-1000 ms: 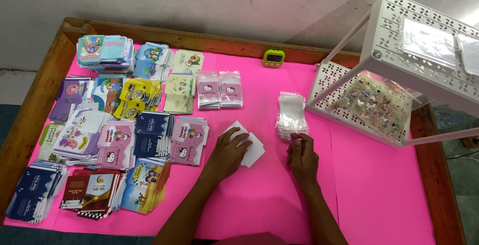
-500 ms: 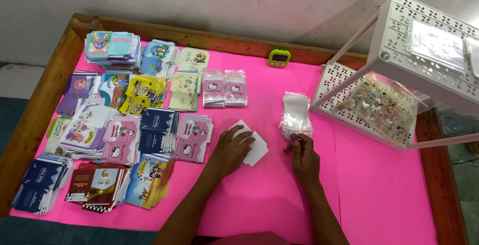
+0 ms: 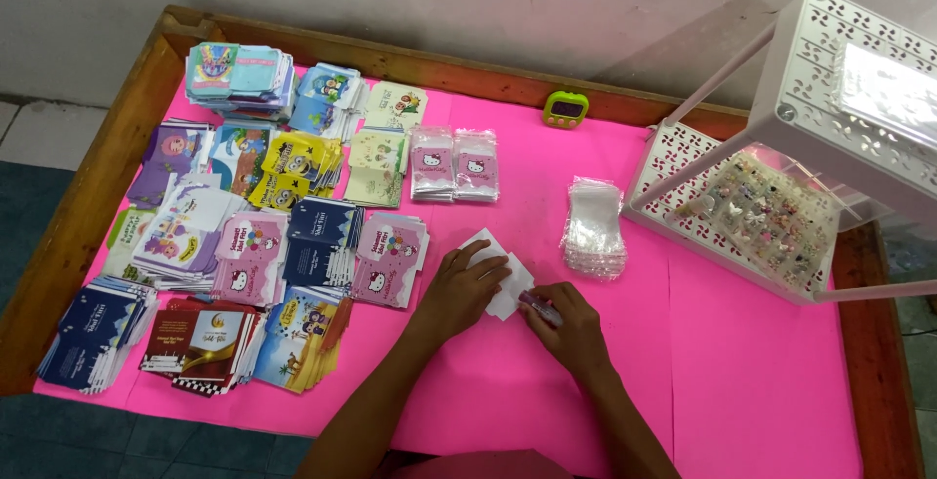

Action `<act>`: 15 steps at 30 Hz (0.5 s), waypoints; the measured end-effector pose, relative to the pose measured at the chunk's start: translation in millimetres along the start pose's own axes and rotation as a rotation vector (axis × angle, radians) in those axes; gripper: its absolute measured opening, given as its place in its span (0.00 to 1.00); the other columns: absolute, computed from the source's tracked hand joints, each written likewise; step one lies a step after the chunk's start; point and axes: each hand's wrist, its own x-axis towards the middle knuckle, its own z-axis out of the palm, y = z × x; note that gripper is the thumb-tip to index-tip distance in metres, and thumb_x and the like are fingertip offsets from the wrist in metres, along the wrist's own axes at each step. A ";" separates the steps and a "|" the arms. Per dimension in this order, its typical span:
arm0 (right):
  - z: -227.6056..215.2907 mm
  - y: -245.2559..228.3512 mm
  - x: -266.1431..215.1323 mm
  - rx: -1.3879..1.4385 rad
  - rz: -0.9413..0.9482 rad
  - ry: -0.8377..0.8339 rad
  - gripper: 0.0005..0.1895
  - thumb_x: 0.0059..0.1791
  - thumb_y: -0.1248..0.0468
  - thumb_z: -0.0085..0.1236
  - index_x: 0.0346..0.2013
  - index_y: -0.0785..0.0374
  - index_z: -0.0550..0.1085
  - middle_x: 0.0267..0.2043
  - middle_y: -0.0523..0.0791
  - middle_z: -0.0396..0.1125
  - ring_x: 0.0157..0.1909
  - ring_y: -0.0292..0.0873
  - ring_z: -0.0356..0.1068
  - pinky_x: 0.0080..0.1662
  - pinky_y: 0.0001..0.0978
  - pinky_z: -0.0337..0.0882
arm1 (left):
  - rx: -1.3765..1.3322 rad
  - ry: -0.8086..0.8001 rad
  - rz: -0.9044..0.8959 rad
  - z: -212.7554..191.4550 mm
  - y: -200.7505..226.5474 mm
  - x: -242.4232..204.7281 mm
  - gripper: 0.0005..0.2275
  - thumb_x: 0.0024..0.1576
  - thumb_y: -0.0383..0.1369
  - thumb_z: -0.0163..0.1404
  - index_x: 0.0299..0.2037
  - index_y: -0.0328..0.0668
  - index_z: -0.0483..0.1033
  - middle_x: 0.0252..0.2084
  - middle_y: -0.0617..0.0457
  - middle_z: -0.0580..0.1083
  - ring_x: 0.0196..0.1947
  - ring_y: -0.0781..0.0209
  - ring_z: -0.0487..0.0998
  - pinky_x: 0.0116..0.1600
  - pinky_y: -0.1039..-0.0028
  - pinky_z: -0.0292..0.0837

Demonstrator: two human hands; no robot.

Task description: Packing individual decorative cards into small plastic sleeves one by one.

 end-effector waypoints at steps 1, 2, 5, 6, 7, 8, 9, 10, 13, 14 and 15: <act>-0.2 0.6 0.2 0.001 0.000 -0.003 0.11 0.46 0.55 0.69 0.39 0.54 0.80 0.31 0.41 0.72 0.35 0.43 0.77 0.38 0.34 0.80 | -0.001 -0.001 -0.003 -0.1 0.1 -0.3 0.10 0.65 0.33 0.50 0.56 0.50 0.78 0.60 0.54 0.75 0.72 0.46 0.62 0.65 0.52 0.64; -0.7 1.4 0.8 -0.030 -0.010 0.004 0.10 0.46 0.57 0.69 0.38 0.56 0.79 0.31 0.42 0.71 0.35 0.44 0.77 0.38 0.35 0.80 | -0.005 -0.005 -0.004 -0.4 0.2 -0.3 0.11 0.65 0.33 0.50 0.56 0.50 0.78 0.60 0.55 0.75 0.71 0.46 0.62 0.65 0.52 0.64; 4.6 4.2 -2.7 -0.074 -0.029 0.015 0.09 0.47 0.60 0.67 0.37 0.58 0.77 0.30 0.43 0.69 0.35 0.46 0.77 0.37 0.36 0.80 | -0.009 0.008 0.002 1.6 0.0 -1.1 0.10 0.65 0.32 0.50 0.55 0.49 0.78 0.60 0.54 0.76 0.71 0.45 0.63 0.65 0.52 0.65; 7.3 5.3 -4.2 -0.089 -0.038 0.021 0.08 0.47 0.61 0.66 0.36 0.59 0.77 0.30 0.44 0.68 0.35 0.46 0.77 0.36 0.37 0.80 | -0.007 0.028 0.010 2.5 -0.3 -1.3 0.10 0.64 0.32 0.51 0.54 0.48 0.79 0.59 0.54 0.76 0.71 0.45 0.64 0.64 0.52 0.65; 9.9 -1.9 -5.5 -0.089 -0.040 0.018 0.08 0.47 0.61 0.66 0.36 0.59 0.77 0.30 0.44 0.68 0.35 0.46 0.77 0.36 0.37 0.80 | -0.008 0.029 0.008 3.7 -1.2 -1.4 0.10 0.64 0.32 0.51 0.54 0.48 0.79 0.59 0.54 0.76 0.71 0.45 0.64 0.64 0.52 0.65; 12.2 -8.9 -7.1 -0.021 -0.054 -0.020 0.07 0.46 0.61 0.67 0.34 0.59 0.77 0.30 0.44 0.69 0.35 0.46 0.78 0.35 0.36 0.80 | -0.002 0.048 0.014 5.3 -1.6 -1.7 0.10 0.64 0.32 0.52 0.54 0.48 0.79 0.59 0.54 0.76 0.71 0.45 0.64 0.63 0.52 0.66; 14.4 -16.0 -8.8 0.047 -0.068 -0.059 0.07 0.45 0.62 0.68 0.33 0.59 0.77 0.29 0.43 0.69 0.34 0.46 0.78 0.35 0.36 0.81 | 0.005 0.067 0.020 6.8 -2.1 -2.0 0.10 0.63 0.33 0.52 0.53 0.49 0.79 0.58 0.55 0.76 0.70 0.45 0.64 0.63 0.52 0.67; 14.0 -17.5 -9.6 0.047 -0.069 -0.063 0.07 0.45 0.62 0.68 0.33 0.59 0.77 0.29 0.43 0.69 0.34 0.46 0.78 0.35 0.36 0.81 | 0.003 0.068 0.017 13.0 -4.8 -2.4 0.10 0.63 0.33 0.52 0.53 0.49 0.79 0.58 0.55 0.76 0.70 0.45 0.64 0.63 0.52 0.67; 12.6 -18.3 -7.4 0.187 -0.198 -0.188 0.10 0.47 0.66 0.67 0.39 0.64 0.75 0.38 0.46 0.70 0.35 0.41 0.72 0.36 0.30 0.76 | -0.051 0.165 0.054 22.1 -9.3 -2.6 0.11 0.60 0.30 0.52 0.52 0.47 0.78 0.60 0.59 0.76 0.70 0.45 0.63 0.64 0.52 0.62; 12.0 -15.9 -4.3 0.141 -0.114 -0.125 0.08 0.46 0.66 0.67 0.36 0.63 0.76 0.33 0.46 0.70 0.35 0.45 0.76 0.35 0.35 0.79 | -0.023 0.125 0.037 19.2 -7.9 -2.4 0.10 0.61 0.32 0.52 0.52 0.49 0.79 0.58 0.58 0.76 0.70 0.46 0.63 0.63 0.53 0.64; 11.4 -13.5 -1.3 0.095 -0.030 -0.061 0.07 0.44 0.66 0.68 0.34 0.62 0.78 0.29 0.47 0.71 0.34 0.50 0.79 0.34 0.39 0.81 | 0.005 0.085 0.019 16.4 -6.5 -2.2 0.09 0.63 0.33 0.53 0.52 0.50 0.79 0.57 0.57 0.77 0.70 0.47 0.64 0.63 0.53 0.66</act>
